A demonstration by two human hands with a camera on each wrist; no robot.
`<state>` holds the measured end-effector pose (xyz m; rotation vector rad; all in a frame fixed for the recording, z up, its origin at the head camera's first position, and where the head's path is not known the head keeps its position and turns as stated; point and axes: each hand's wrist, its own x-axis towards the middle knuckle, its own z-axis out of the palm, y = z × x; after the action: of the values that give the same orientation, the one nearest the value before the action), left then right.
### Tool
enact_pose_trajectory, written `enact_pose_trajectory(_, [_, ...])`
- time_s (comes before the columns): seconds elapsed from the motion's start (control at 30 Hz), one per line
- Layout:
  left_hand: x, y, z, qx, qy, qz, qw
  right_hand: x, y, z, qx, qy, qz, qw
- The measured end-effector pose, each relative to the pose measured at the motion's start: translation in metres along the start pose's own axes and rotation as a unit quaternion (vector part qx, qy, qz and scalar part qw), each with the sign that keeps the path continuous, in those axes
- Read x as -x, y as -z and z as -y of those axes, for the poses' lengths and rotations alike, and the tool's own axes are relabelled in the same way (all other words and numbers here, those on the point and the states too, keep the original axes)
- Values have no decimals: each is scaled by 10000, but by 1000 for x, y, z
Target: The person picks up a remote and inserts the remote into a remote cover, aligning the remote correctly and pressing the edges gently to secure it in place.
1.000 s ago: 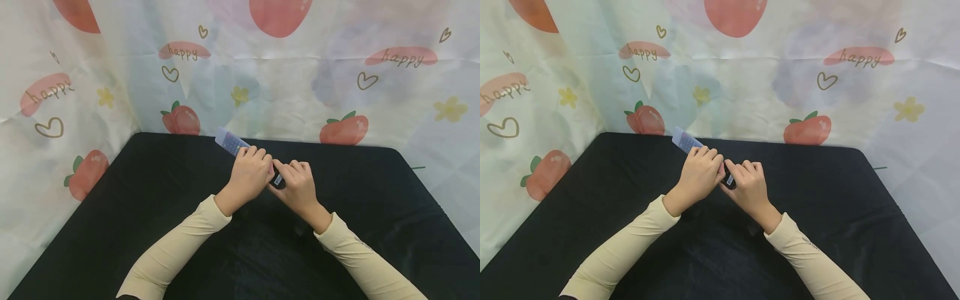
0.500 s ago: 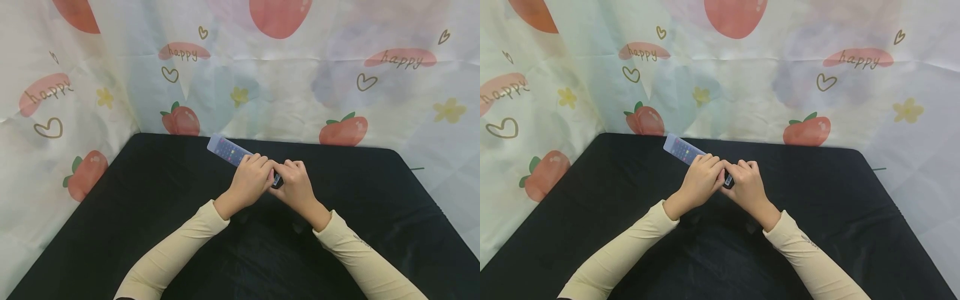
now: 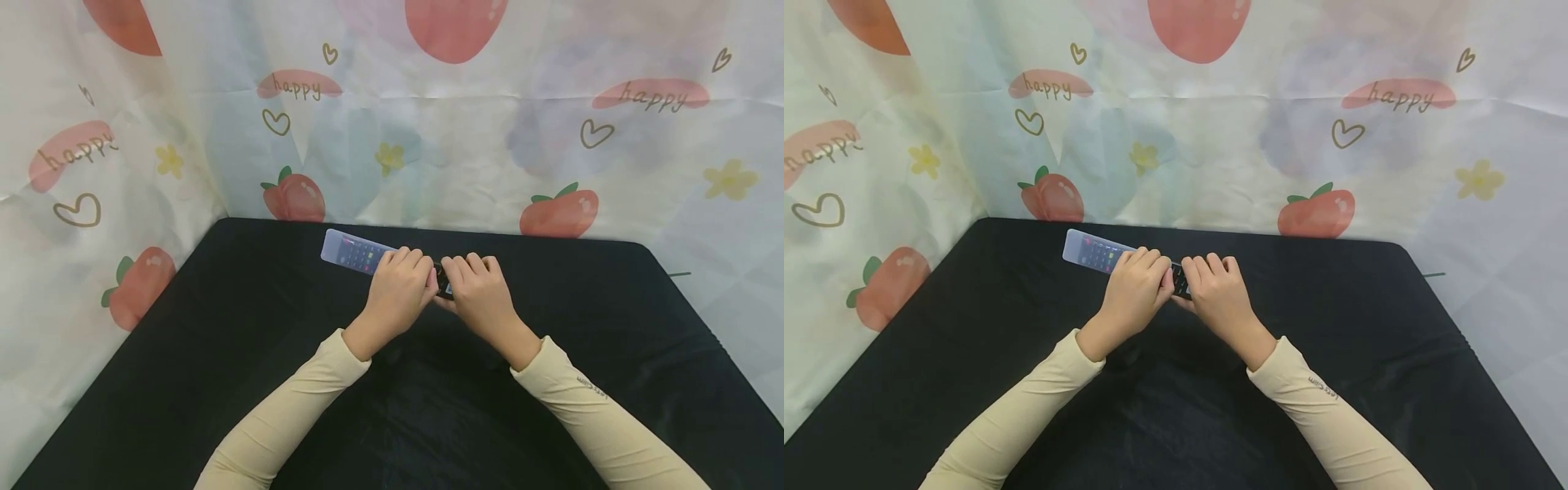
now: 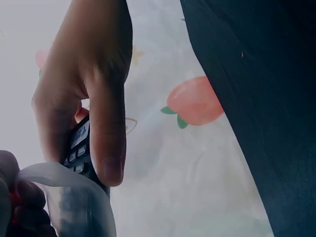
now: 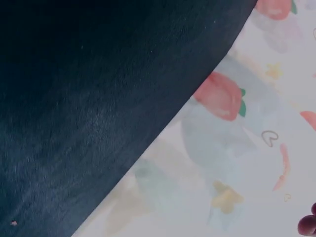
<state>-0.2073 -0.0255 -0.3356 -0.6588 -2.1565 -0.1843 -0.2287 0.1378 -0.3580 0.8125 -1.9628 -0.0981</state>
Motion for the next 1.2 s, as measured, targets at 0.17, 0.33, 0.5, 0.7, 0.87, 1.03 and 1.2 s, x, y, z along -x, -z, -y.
enact_pose_trajectory(0.17, [1,4,1,-150,-47,-26,9999,0,0,-6,136,69,42,9999])
enact_pose_trajectory(0.33, [5,9,14,61,-215,69,9997,6,2,-13,-290,-147,174,9993])
enact_pose_trajectory(0.5, [10,9,34,57,-490,604,9970,12,7,-20,-440,-176,325,9983])
enact_pose_trajectory(0.7, [11,7,41,-200,-813,1164,9897,15,7,-19,-637,-33,362,9973])
enact_pose_trajectory(0.87, [12,5,40,-381,-919,1038,9896,15,10,-15,-1001,-119,579,9932])
enact_pose_trajectory(1.03, [13,2,43,-616,-946,839,9901,12,16,-12,-1399,-365,1175,9825])
enact_pose_trajectory(1.2, [17,1,45,-627,-1028,414,9919,10,22,-14,-1749,-625,1318,9737])
